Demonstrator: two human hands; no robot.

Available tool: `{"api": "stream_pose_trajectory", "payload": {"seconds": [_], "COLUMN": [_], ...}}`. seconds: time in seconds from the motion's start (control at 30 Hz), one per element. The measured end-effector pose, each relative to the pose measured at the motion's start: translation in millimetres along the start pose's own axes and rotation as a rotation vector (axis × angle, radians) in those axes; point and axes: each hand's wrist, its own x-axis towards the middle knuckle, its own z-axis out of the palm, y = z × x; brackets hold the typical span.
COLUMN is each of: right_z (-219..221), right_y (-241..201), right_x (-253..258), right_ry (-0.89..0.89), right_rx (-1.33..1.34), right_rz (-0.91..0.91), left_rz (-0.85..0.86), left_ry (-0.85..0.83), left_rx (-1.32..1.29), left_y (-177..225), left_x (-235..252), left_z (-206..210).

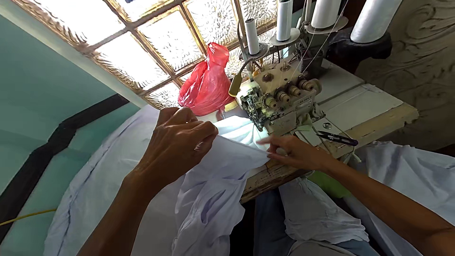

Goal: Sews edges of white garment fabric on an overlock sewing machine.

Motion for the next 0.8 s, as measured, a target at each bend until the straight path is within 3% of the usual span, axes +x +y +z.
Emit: {"api": "stream_pose_trajectory", "payload": {"seconds": [0.07,0.27,0.5,0.8], "right_z": [5.1,9.0,9.5,15.0], "right_y": [5.0,17.2,28.2,24.1], "right_x": [-5.9,-3.6,7.3,3.2], "right_ry": [-0.004,-0.024,0.093,0.192], "right_rx": [-0.06,-0.1,-0.202,-0.346], "right_rz": [-0.064,-0.023,-0.086,-0.137], "left_rz": [-0.004,-0.041,-0.073,-0.104], "left_ry": [-0.042,-0.16,-0.11,-0.003], "left_rx": [-0.01,0.034,0.202,0.005], "left_y": [-3.9,-20.9,8.9,31.8], "left_x": [1.3,1.4,14.7,26.4], "left_z": [3.0,14.3,21.5,59.8]}}
